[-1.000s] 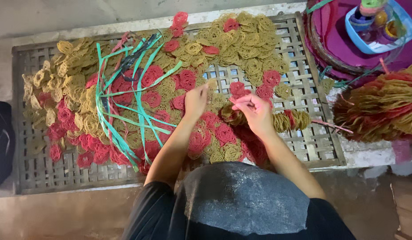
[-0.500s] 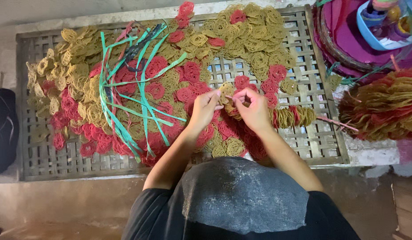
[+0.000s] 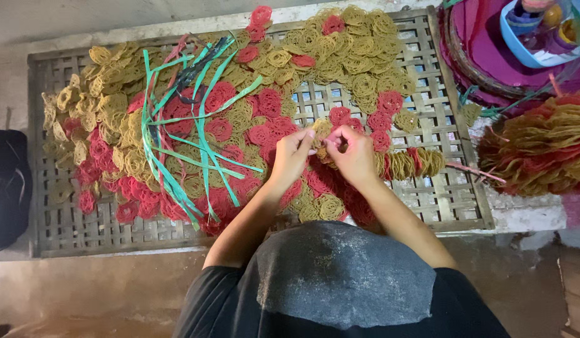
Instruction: The person repeatedly picks small circular woven items from a wooden tray and ties them with colored ribbons. They place the finished items on a nearby surface. The person also uses scissors to cut a ribbon during the process.
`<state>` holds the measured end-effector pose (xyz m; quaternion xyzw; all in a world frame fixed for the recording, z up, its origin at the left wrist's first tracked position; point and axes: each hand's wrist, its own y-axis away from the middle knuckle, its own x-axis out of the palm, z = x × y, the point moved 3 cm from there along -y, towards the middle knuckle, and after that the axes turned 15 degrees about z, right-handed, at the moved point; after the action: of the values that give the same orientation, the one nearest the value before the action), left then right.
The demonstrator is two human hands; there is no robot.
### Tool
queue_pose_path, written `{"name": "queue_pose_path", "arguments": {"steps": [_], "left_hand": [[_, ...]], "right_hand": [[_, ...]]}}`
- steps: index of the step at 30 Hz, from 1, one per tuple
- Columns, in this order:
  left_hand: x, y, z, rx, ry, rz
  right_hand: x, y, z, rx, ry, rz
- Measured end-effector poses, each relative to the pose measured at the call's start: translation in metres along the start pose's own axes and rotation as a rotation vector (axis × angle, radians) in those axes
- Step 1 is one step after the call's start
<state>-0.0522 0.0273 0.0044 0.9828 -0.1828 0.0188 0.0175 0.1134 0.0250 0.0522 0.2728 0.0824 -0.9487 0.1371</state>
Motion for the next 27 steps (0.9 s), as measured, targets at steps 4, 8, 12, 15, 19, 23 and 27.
{"name": "queue_pose_path", "arguments": {"steps": [4, 8, 12, 15, 19, 23, 27], "left_hand": [[0.003, 0.003, 0.0, 0.05, -0.031, 0.025], [0.004, 0.007, -0.004, 0.108, -0.16, 0.03], [0.004, 0.007, -0.014, 0.121, -0.086, -0.021], [0.004, 0.01, -0.027, 0.082, -0.233, -0.069], [0.005, 0.013, -0.046, 0.13, -0.275, -0.074], [0.007, 0.016, -0.058, 0.17, -0.232, -0.052], [0.006, 0.017, -0.06, 0.102, -0.24, -0.058]], "right_hand": [[0.001, -0.001, -0.002, 0.062, -0.022, -0.012], [0.002, -0.002, -0.004, -0.004, -0.011, -0.029], [0.006, -0.003, -0.012, 0.015, -0.266, 0.069], [0.007, -0.004, -0.013, -0.054, -0.351, 0.098], [0.004, -0.003, -0.007, -0.118, -0.456, 0.114], [-0.004, -0.001, 0.002, -0.145, -0.428, 0.105], [-0.005, 0.003, -0.001, -0.066, -0.297, 0.14]]}}
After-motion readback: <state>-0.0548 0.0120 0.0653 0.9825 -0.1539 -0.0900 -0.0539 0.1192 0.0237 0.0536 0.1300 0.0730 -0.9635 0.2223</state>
